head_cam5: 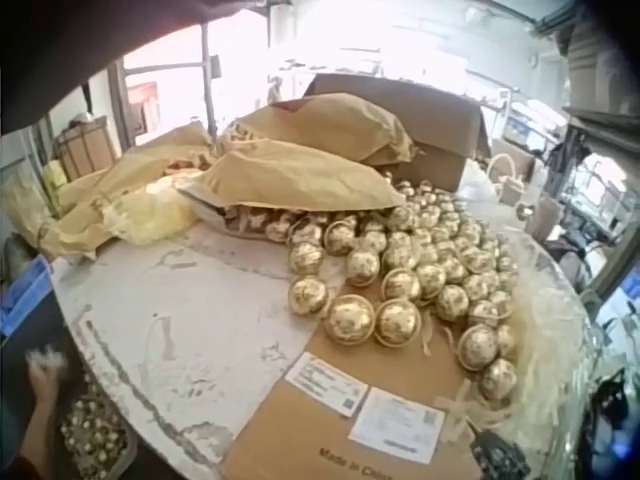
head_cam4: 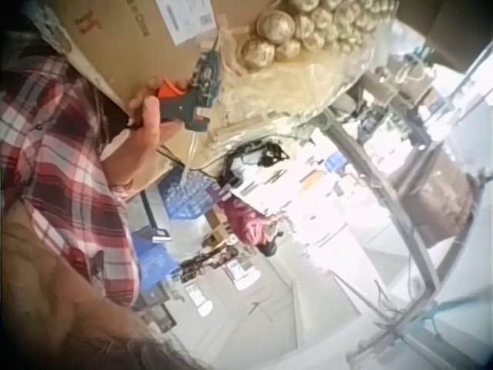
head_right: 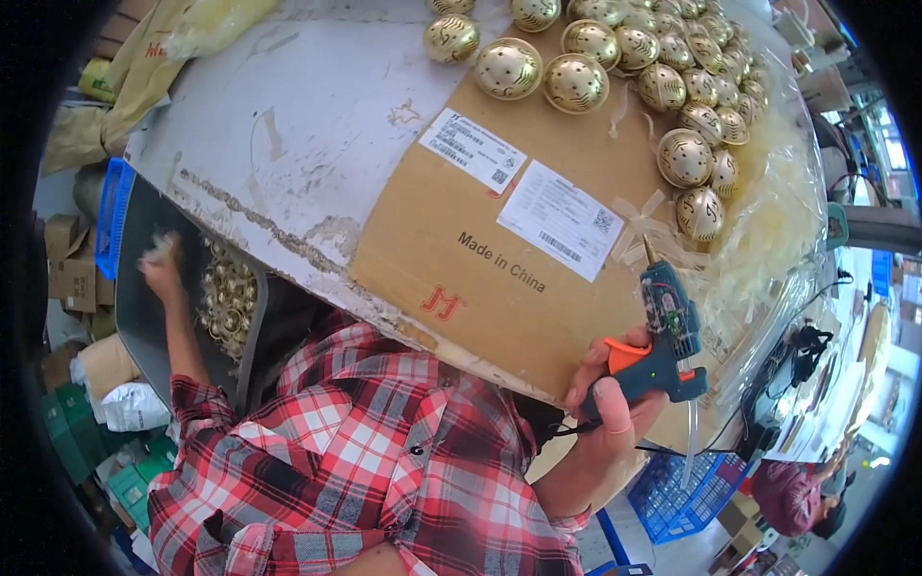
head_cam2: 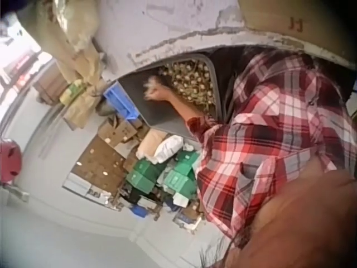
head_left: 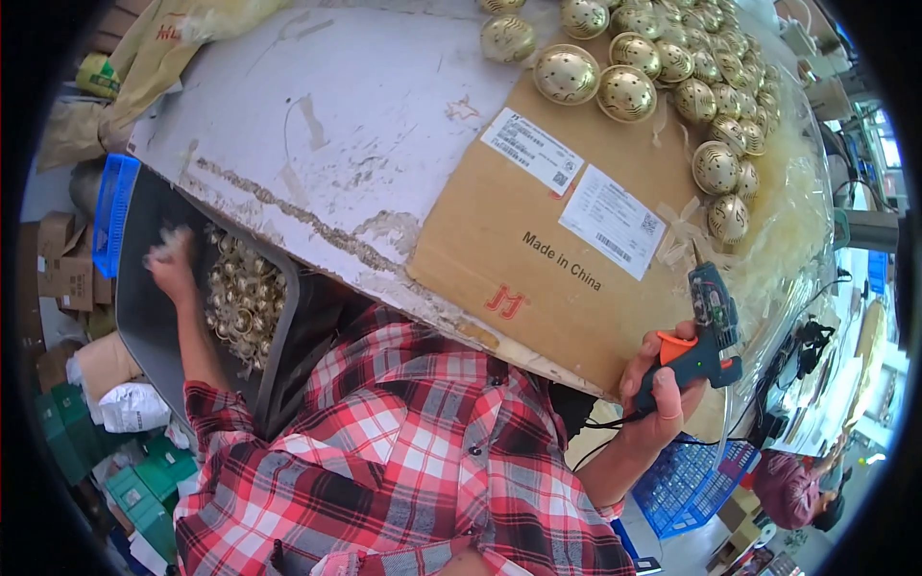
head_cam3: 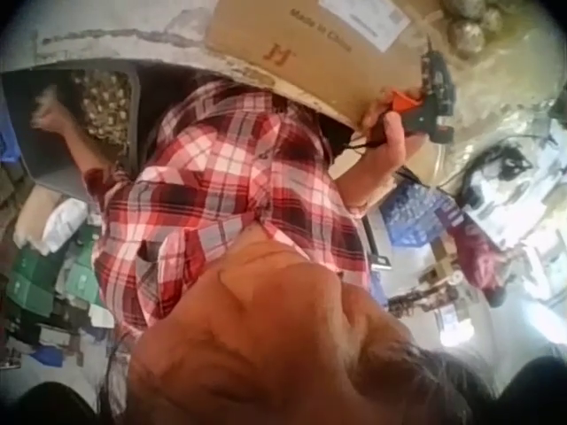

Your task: Apply hot glue to gold-colored ornaments to attach hanging ribbons or hooks.

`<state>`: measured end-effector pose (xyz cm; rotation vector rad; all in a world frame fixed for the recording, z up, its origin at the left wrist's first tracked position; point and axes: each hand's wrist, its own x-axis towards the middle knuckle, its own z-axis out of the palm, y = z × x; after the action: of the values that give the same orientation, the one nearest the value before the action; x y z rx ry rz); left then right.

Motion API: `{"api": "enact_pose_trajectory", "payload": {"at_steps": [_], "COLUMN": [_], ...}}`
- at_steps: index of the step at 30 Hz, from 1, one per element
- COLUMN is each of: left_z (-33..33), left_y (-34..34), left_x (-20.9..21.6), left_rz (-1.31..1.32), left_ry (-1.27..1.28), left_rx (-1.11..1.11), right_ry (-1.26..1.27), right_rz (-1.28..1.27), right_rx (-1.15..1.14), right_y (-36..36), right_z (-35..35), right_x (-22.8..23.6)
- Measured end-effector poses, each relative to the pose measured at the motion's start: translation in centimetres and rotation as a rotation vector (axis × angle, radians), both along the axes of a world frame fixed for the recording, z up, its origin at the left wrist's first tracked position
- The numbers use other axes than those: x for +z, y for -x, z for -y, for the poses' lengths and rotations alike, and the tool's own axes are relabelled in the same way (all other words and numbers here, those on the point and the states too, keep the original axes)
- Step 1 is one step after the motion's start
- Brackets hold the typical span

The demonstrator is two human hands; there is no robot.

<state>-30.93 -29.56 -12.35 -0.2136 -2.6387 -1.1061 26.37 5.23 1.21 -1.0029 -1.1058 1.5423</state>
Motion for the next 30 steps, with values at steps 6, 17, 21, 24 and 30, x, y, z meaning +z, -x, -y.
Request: {"api": "enact_pose_trajectory", "payload": {"at_steps": [6, 17, 21, 24, 30], "left_z": [4.9, -32.7, -42.3, -45.1, -41.3], "left_y": [-2.8, -22.5, -26.8, -27.2, -28.4], "left_x": [-6.9, 18.2, 15.9, 15.8, 16.2], "left_rz": [0.756, -0.135, -0.627, -0.558, -0.117], "left_ry": [0.493, 0.024, 0.143, 0.542, 0.01], "left_rx": [-0.058, -1.525, -1.439, -1.337, -1.659], "right_ry": [0.045, 0.015, -0.007, -0.008, 0.029], "right_rz": [0.095, -0.029, -0.017, -0.023, -0.046], "right_rx": [-0.006, -0.08, -0.113, -0.104, -0.163], "right_y": [0.6, 0.1, 0.2, 0.2, 0.2], "right_z": [0.0, -0.2, 0.1, 0.5, 0.4], "right_x": [0.2, -0.8, -1.2, -0.8, -0.8]}}
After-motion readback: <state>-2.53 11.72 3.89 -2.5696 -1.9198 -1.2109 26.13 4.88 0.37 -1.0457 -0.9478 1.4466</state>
